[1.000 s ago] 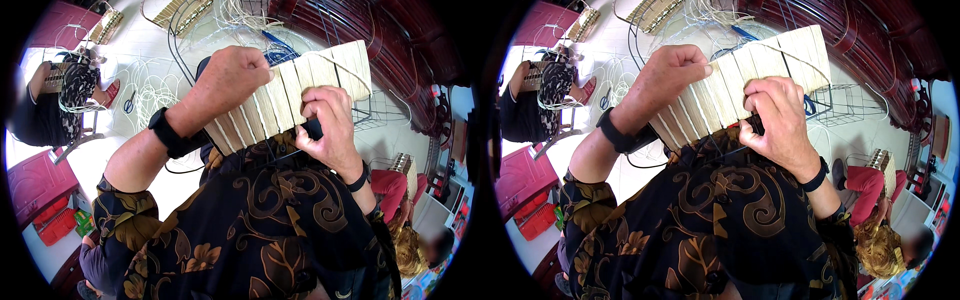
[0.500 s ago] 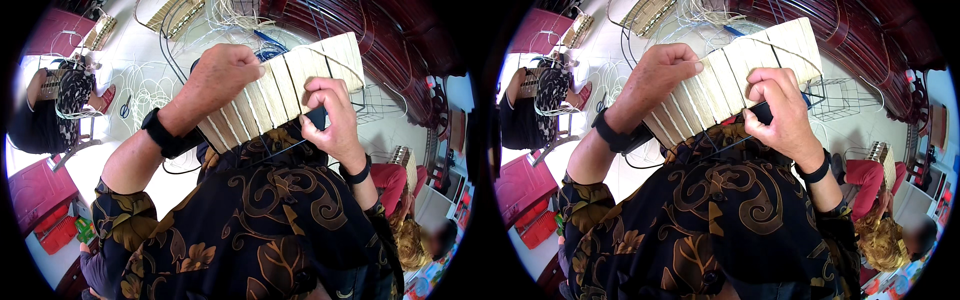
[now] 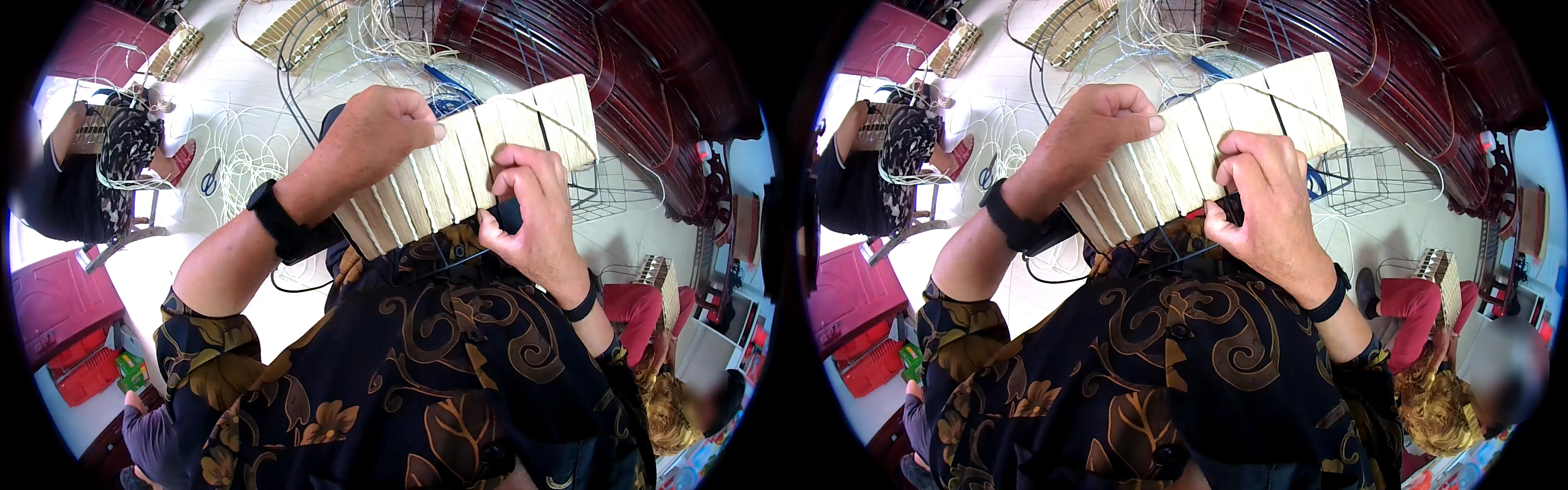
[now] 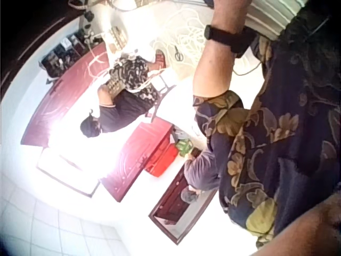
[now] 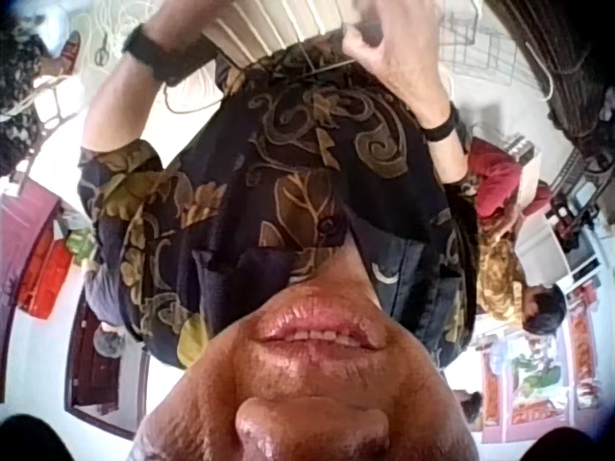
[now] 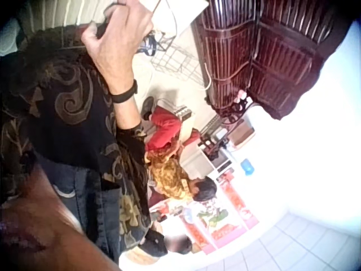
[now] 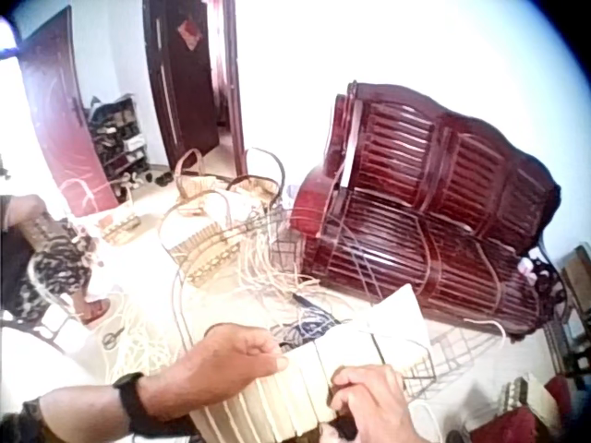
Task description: The person weaves a basket by hand, threading white cord through a frame made of wooden slats.
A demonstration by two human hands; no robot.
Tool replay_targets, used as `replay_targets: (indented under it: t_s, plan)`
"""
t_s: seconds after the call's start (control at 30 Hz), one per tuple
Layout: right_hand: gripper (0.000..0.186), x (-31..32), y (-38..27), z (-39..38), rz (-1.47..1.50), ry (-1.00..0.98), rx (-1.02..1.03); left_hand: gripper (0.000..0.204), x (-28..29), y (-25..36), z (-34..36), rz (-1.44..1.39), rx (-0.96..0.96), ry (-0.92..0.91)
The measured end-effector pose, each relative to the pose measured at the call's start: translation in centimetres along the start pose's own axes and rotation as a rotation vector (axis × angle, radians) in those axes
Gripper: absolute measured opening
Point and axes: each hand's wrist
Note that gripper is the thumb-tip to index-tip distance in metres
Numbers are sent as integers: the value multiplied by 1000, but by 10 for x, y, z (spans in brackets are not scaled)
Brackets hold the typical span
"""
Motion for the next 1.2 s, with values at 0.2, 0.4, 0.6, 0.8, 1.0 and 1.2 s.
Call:
replay_targets:
  t_s: [0.2, 0.4, 0.6, 0.8, 1.0, 1.2]
  plan:
    - [37, 2, 1, 3, -5, -12, -22, 21, 3, 0, 5, -69, 64, -58]
    - [29, 20, 12, -11, 287, 44, 27, 22, 8, -3, 6, -299, 113, -240]
    - [5, 36, 10, -64, 751, -72, -97, 24, 13, 6, 5, -364, 240, -323]
    - [20, -8, 7, -99, 736, -91, -411, 23, 12, 9, 8, -361, 240, -307]
    - [22, -42, 44, -117, 1247, 26, -840, 21, 9, 10, 19, -301, 230, -283]
    - [35, -31, 52, -102, 1213, 264, -671, 20, 2, 13, 5, -350, 284, -238]
Point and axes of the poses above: each hand's wrist, its own z-axis towards the middle knuckle, its own x-axis out of the back of the hand, y = z × x, and after that the axes turned 13 degrees about x, right-handed
